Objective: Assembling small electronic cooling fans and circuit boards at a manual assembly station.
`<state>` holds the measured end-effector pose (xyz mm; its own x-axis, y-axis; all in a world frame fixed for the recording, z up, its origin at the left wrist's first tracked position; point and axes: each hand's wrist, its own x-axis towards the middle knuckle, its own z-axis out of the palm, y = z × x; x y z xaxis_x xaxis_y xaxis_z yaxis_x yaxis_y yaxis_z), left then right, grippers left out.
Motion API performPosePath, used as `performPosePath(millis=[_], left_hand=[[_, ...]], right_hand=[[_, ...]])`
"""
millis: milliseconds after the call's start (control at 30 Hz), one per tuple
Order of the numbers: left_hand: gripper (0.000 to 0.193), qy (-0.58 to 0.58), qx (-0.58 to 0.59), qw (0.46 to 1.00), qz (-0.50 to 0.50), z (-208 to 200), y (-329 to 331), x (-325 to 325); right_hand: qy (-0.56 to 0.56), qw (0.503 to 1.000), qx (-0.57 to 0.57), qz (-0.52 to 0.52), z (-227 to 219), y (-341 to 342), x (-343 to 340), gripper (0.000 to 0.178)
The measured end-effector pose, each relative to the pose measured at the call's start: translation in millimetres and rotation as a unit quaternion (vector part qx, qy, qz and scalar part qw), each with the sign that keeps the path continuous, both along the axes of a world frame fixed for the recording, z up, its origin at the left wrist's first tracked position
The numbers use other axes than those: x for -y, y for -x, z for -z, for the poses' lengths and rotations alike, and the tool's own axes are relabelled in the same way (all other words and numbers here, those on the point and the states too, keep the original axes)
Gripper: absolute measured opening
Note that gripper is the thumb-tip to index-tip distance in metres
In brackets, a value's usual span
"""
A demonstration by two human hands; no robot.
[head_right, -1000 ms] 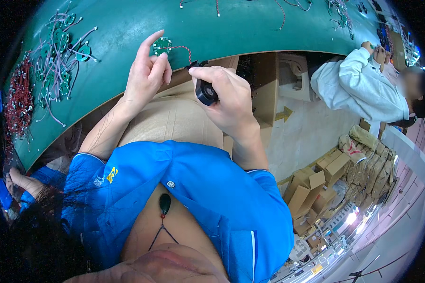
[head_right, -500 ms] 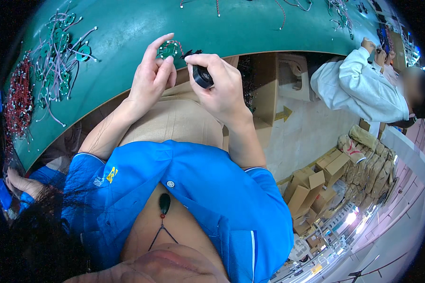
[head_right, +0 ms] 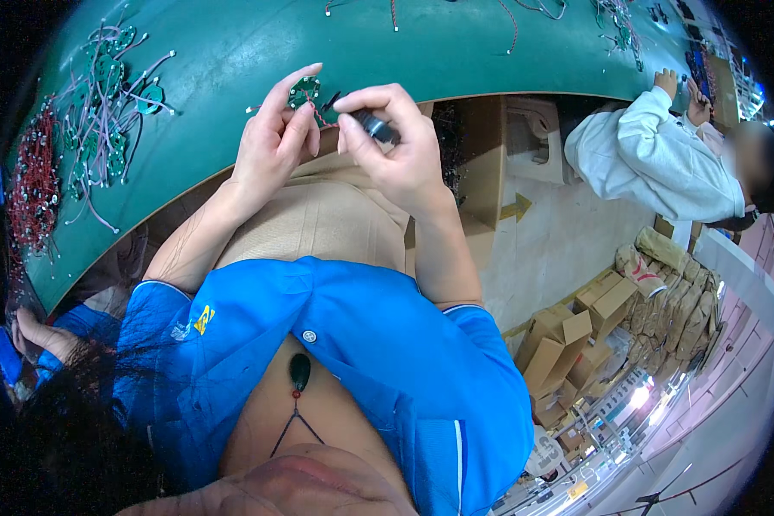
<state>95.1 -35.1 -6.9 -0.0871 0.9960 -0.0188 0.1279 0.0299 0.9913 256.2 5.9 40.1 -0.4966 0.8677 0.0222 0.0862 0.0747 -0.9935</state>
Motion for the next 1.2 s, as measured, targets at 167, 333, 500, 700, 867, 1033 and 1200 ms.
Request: performPosePath(millis=[167, 333, 500, 700, 867, 1033, 1200], left_hand=[[0.039, 0.008, 0.019, 0.999, 0.025, -4.4, -3.7, 4.1], [0.032, -0.018, 0.038, 0.998, 0.04, -0.1, -9.3, 6.8], [0.025, 0.03, 0.101, 0.994, 0.032, -4.7, -9.8, 1.9], [0.021, 0.079, 0.138, 0.986, 0.044, -5.5, -2.1, 2.2], [0.024, 0.062, 0.121, 0.99, 0.039, -7.9, -6.9, 5.9], [0.023, 0.054, 0.087, 0.993, 0.057, -11.7, -6.7, 6.1], [0.023, 0.066, 0.081, 0.993, 0.063, -12.1, -6.3, 5.8]], right_hand=[[0.023, 0.994, -0.079, 0.067, 9.3, 10.0, -1.6, 0.014], [0.004, 0.988, -0.098, 0.117, 15.7, 25.2, 0.7, 0.014], [-0.115, 0.983, 0.006, 0.141, 16.9, 29.6, 4.8, 0.011], [-0.186, 0.974, 0.039, 0.12, 15.4, 27.8, 5.4, 0.007], [-0.013, 0.993, -0.013, 0.117, 19.2, 23.5, 4.9, 0.008], [0.023, 0.993, -0.051, 0.105, 18.9, 24.1, 1.7, 0.008], [0.011, 0.996, -0.039, 0.08, 19.7, 22.6, 0.4, 0.01]])
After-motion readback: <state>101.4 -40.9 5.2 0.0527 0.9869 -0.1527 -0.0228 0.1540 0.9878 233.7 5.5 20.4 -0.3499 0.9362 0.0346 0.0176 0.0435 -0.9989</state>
